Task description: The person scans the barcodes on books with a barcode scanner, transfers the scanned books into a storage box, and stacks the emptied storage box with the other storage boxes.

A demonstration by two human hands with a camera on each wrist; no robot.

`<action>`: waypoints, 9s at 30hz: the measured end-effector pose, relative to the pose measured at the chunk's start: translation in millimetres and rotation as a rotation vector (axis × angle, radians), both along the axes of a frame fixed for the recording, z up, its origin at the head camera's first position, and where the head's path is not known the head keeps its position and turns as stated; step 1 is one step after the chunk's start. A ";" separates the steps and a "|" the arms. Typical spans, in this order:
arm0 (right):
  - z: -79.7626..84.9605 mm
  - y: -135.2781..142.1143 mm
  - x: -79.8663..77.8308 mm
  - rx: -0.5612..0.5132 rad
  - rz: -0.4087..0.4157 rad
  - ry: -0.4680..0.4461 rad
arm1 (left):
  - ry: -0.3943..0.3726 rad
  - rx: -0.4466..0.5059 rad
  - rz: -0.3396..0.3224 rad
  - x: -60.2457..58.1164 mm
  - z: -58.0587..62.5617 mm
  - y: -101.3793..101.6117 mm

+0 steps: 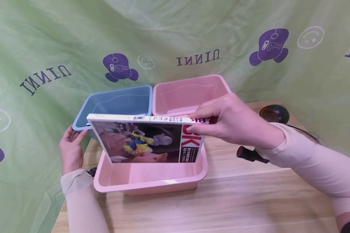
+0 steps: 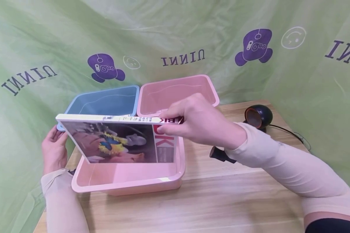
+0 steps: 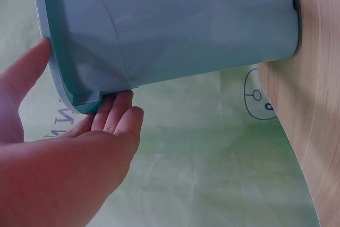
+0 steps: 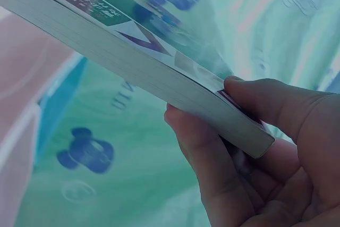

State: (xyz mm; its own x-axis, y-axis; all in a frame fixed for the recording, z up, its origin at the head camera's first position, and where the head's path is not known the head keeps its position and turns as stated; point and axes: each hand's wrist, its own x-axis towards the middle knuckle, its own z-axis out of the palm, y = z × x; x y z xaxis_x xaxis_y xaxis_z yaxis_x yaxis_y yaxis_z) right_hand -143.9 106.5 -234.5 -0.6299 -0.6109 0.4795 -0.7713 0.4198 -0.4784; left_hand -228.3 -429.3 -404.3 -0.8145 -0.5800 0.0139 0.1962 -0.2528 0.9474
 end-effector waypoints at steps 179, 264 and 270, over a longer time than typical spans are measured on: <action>23.1 -169.0 -161.0 -0.165 -0.116 0.018 | -0.093 -0.130 0.064 45.5 2.8 -17.9; -63.5 -10.8 -5.5 -0.115 -0.146 -0.491 | -0.165 -0.798 -0.304 152.1 19.6 15.1; -97.9 11.3 29.7 -0.096 -0.173 -0.458 | 0.073 -0.724 -0.468 180.4 11.9 47.2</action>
